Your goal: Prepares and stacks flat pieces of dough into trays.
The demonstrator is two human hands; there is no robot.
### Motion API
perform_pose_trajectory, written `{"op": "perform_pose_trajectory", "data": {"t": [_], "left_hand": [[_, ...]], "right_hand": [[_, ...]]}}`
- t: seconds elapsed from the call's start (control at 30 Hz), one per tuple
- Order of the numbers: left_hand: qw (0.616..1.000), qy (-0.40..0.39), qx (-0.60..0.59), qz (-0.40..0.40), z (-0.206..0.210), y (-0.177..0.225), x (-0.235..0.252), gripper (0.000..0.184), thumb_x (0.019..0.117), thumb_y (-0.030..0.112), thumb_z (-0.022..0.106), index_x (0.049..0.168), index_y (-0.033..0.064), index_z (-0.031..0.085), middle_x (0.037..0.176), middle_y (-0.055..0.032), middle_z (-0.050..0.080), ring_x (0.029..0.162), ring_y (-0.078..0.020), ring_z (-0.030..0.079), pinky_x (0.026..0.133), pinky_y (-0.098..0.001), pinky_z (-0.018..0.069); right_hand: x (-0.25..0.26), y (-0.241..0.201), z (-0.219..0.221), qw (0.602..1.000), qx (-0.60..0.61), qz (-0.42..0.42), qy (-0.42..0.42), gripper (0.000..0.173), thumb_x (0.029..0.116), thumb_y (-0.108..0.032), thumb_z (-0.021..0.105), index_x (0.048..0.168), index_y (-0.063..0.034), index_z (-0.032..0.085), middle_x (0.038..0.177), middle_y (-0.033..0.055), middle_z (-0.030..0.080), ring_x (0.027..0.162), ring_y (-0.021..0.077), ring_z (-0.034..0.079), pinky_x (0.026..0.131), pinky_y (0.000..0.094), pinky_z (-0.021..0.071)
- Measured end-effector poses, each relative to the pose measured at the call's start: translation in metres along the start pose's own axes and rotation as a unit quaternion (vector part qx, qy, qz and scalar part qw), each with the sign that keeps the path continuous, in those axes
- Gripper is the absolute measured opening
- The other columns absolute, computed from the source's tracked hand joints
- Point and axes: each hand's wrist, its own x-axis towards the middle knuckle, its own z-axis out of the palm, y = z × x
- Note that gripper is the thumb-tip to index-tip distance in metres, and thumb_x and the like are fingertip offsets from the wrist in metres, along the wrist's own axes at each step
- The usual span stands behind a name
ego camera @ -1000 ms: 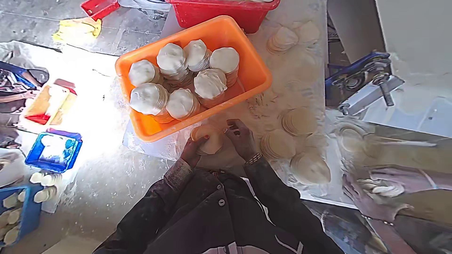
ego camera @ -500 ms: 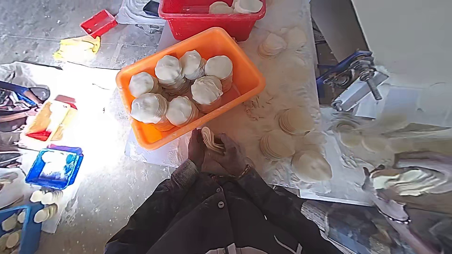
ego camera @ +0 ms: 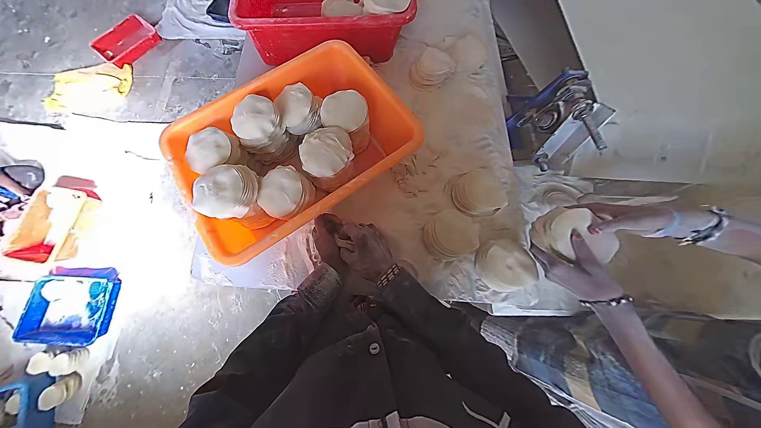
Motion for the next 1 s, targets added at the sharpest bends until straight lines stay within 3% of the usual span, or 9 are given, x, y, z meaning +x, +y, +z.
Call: {"op": "perform_pose_trajectory", "data": {"t": [0.13,0.23,0.3,0.43,0.6,0.77,0.83,0.93,1.0], "left_hand": [[0.999,-0.040,-0.008,0.017,-0.006,-0.001,0.000,0.058,0.1116,0.029,0.011,0.079,0.0080,0.055,0.058,0.0018,0.057,0.053,-0.0096,0.061,0.059,-0.0270,0.0567],[0.999,0.016,0.026,0.023,0.004,-0.001,-0.004,0.056,0.1129,0.024,0.020,0.073,0.0069,0.055,0.054,0.0030,0.054,0.048,-0.0061,0.055,0.052,-0.0218,0.0502],[0.999,0.022,0.016,0.037,0.006,-0.004,-0.002,0.057,0.1122,0.022,0.018,0.071,0.0074,0.055,0.050,0.0051,0.050,0.044,-0.0030,0.050,0.047,-0.0184,0.0450],[0.999,-0.039,0.023,0.018,-0.003,0.002,-0.002,0.059,0.1107,0.027,0.009,0.080,0.0060,0.055,0.061,0.0005,0.059,0.057,-0.0096,0.061,0.061,-0.0273,0.0569],[0.999,-0.005,0.010,0.053,0.004,-0.015,0.003,0.057,0.1116,0.023,0.019,0.072,0.0074,0.057,0.053,0.0029,0.056,0.047,-0.0050,0.055,0.049,-0.0210,0.0492],[0.997,0.027,0.062,0.029,0.004,0.003,-0.004,0.049,0.1115,0.021,0.022,0.085,0.0026,0.058,0.068,-0.0023,0.058,0.065,-0.0099,0.060,0.067,-0.0277,0.0537],[0.998,0.037,0.026,0.048,0.008,-0.006,-0.004,0.050,0.1110,0.022,0.024,0.077,0.0060,0.057,0.060,0.0004,0.058,0.056,-0.0077,0.059,0.058,-0.0247,0.0531],[0.997,0.019,0.038,0.062,0.010,-0.011,-0.001,0.054,0.1115,0.020,0.022,0.074,0.0061,0.057,0.055,0.0033,0.054,0.049,-0.0041,0.053,0.051,-0.0192,0.0475],[0.998,0.003,-0.001,0.060,0.008,-0.008,0.000,0.055,0.1110,0.019,0.019,0.074,0.0057,0.057,0.056,0.0017,0.058,0.050,-0.0062,0.058,0.053,-0.0212,0.0524]], "right_hand": [[-0.019,0.019,0.011,0.967,0.063,-0.120,0.216,0.023,0.0840,-0.013,0.071,0.104,-0.0025,0.073,0.099,0.0132,0.075,0.094,0.0290,0.072,0.085,0.0458,0.0562],[-0.016,0.021,0.010,0.996,-0.002,-0.028,0.085,0.043,0.0915,-0.022,0.069,0.130,-0.0023,0.066,0.118,0.0169,0.072,0.108,0.0346,0.068,0.097,0.0508,0.0504],[-0.005,0.012,0.005,1.000,-0.015,0.020,0.000,0.038,0.0931,-0.018,0.064,0.128,-0.0029,0.066,0.120,0.0179,0.071,0.114,0.0355,0.066,0.100,0.0525,0.0478],[-0.020,0.019,0.008,0.972,0.077,-0.075,0.207,0.028,0.0827,-0.019,0.076,0.103,-0.0007,0.073,0.096,0.0147,0.074,0.090,0.0294,0.071,0.082,0.0464,0.0570],[-0.004,0.015,0.000,0.998,0.006,0.020,0.052,0.035,0.0922,-0.016,0.065,0.123,0.0002,0.069,0.114,0.0198,0.072,0.109,0.0375,0.069,0.097,0.0549,0.0493],[-0.015,0.029,0.005,0.966,0.069,-0.084,0.232,0.030,0.0851,-0.026,0.075,0.103,-0.0014,0.074,0.095,0.0135,0.074,0.089,0.0273,0.071,0.080,0.0433,0.0576],[-0.014,0.031,0.005,0.985,0.025,-0.054,0.161,0.041,0.0862,-0.030,0.076,0.114,-0.0001,0.072,0.104,0.0166,0.074,0.097,0.0334,0.070,0.088,0.0502,0.0554],[0.000,0.021,0.005,0.998,-0.020,-0.017,0.053,0.035,0.0886,-0.015,0.067,0.121,-0.0008,0.070,0.112,0.0188,0.073,0.106,0.0379,0.069,0.096,0.0546,0.0492],[-0.006,0.022,0.007,0.990,0.019,-0.054,0.127,0.030,0.0844,-0.014,0.071,0.112,-0.0009,0.074,0.103,0.0170,0.075,0.098,0.0348,0.071,0.089,0.0515,0.0541]]}}
